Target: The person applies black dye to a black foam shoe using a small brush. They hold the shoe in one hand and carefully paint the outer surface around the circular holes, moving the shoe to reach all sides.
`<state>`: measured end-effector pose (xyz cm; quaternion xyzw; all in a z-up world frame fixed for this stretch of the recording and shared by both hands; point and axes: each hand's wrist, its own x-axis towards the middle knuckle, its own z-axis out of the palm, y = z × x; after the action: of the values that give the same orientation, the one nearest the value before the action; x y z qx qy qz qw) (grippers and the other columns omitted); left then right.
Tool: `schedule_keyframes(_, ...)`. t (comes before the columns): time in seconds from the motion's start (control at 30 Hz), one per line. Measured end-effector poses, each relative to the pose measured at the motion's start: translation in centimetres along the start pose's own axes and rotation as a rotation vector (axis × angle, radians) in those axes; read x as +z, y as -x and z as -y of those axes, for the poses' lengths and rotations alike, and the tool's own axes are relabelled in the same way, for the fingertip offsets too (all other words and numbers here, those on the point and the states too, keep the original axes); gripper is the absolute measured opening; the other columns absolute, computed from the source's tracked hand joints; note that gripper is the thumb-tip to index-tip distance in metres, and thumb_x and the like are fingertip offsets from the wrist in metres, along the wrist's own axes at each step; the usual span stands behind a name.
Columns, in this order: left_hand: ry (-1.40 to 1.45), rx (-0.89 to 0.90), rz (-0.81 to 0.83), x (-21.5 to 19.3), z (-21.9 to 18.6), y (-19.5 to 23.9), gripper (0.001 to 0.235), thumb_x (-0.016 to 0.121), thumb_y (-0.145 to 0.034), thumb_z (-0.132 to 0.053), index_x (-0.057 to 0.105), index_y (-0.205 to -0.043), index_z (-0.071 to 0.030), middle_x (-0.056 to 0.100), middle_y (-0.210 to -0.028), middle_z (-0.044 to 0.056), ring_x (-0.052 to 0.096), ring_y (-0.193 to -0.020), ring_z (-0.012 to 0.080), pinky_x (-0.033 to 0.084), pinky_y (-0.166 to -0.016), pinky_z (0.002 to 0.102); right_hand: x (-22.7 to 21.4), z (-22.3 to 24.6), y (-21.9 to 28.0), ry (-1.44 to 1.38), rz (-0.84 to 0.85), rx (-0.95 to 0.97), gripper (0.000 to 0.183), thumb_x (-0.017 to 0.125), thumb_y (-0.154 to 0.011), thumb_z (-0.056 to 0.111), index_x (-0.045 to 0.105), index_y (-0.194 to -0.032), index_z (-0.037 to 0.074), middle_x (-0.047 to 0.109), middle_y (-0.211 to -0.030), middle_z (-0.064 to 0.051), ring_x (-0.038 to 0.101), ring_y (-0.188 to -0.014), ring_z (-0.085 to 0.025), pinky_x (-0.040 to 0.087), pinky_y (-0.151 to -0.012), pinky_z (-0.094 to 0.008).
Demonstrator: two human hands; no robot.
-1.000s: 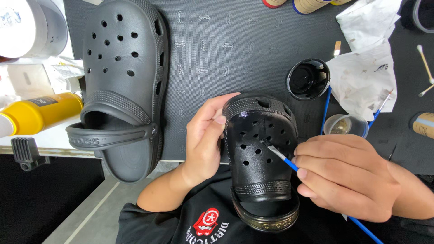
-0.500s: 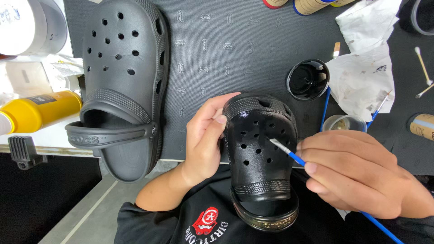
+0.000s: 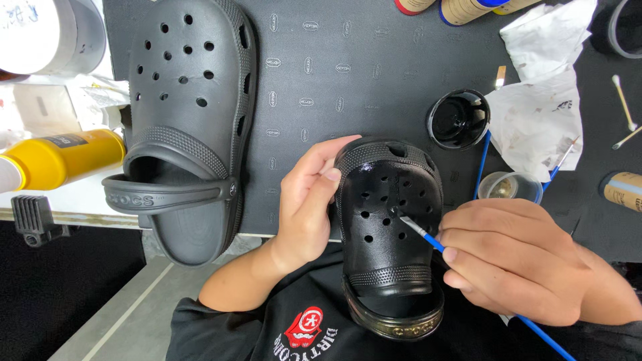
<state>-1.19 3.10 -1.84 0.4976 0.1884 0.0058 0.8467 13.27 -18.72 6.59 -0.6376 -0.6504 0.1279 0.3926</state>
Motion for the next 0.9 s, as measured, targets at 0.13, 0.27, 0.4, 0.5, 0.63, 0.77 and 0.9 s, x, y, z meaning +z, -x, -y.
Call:
schedule_keyframes(0.13,0.022,-0.003,0.004,0.0,0.0,0.0,0.041,0.041,-0.108,-0.008,0.052,-0.144,0.009,0.066,-0.136,0.015,0.061,-0.126,0.0181,0.046,-0.113,0.032,0.1,-0.1,-0.2,0.02,-0.074,-0.028,0.027,0.075,-0.085,0.007,0.058,-0.1,-0.006,0.067,-0.09,-0.018,0.072,-0.083,-0.038,0.061,-0.07,-0.048)
schedule_keyframes(0.27,-0.046,0.019,-0.009,0.1,0.0,-0.1,0.04,0.041,-0.108,-0.007,0.054,-0.143,0.01,0.067,-0.135,0.016,0.062,-0.126,0.0184,0.046,-0.113,0.032,0.0,0.0,-1.2,0.053,-0.072,-0.036,0.029,0.075,-0.087,0.007,0.056,-0.101,-0.008,0.066,-0.09,-0.02,0.072,-0.083,-0.039,0.062,-0.069,-0.048)
schedule_keyframes(0.4,-0.026,0.027,0.001,0.1,0.1,-0.1,0.04,0.042,-0.108,-0.007,0.053,-0.143,0.01,0.066,-0.136,0.016,0.062,-0.127,0.0188,0.046,-0.115,0.032,0.5,-0.4,-2.2,0.035,-0.101,-0.086,0.03,0.075,-0.087,0.008,0.056,-0.101,-0.009,0.065,-0.089,-0.02,0.071,-0.082,-0.037,0.063,-0.068,-0.046)
schedule_keyframes(0.5,0.0,0.023,0.007,0.2,0.1,0.0,0.04,0.041,-0.108,-0.007,0.052,-0.143,0.009,0.066,-0.136,0.016,0.062,-0.127,0.0187,0.046,-0.115,0.033,0.8,-0.6,-2.4,0.099,-0.08,-0.105,0.029,0.075,-0.088,0.01,0.056,-0.099,-0.009,0.066,-0.09,-0.022,0.071,-0.081,-0.037,0.062,-0.068,-0.046)
schedule_keyframes(0.63,0.002,0.016,0.012,0.1,-0.1,0.0,0.04,0.041,-0.108,-0.007,0.052,-0.143,0.01,0.066,-0.136,0.016,0.062,-0.127,0.0187,0.046,-0.115,0.033,0.6,-0.5,-2.2,0.076,-0.068,-0.074,0.025,0.075,-0.09,0.011,0.059,-0.098,-0.007,0.066,-0.089,-0.018,0.071,-0.081,-0.036,0.062,-0.069,-0.046)
schedule_keyframes(0.77,0.029,-0.014,0.007,0.1,0.0,0.0,0.04,0.041,-0.108,-0.006,0.052,-0.144,0.01,0.066,-0.135,0.016,0.062,-0.125,0.0188,0.046,-0.114,0.033,0.4,-0.5,-2.0,0.048,-0.081,-0.064,0.025,0.073,-0.09,0.013,0.058,-0.097,-0.006,0.066,-0.09,-0.018,0.07,-0.083,-0.035,0.062,-0.071,-0.047)
schedule_keyframes(0.9,0.016,0.007,0.018,0.1,-0.1,-0.1,0.041,0.041,-0.108,-0.007,0.051,-0.144,0.01,0.066,-0.136,0.016,0.062,-0.128,0.0189,0.046,-0.115,0.032,0.3,-0.8,-2.1,0.08,-0.058,-0.076,0.027,0.074,-0.09,0.016,0.06,-0.097,-0.007,0.067,-0.091,-0.019,0.07,-0.083,-0.037,0.061,-0.07,-0.046)
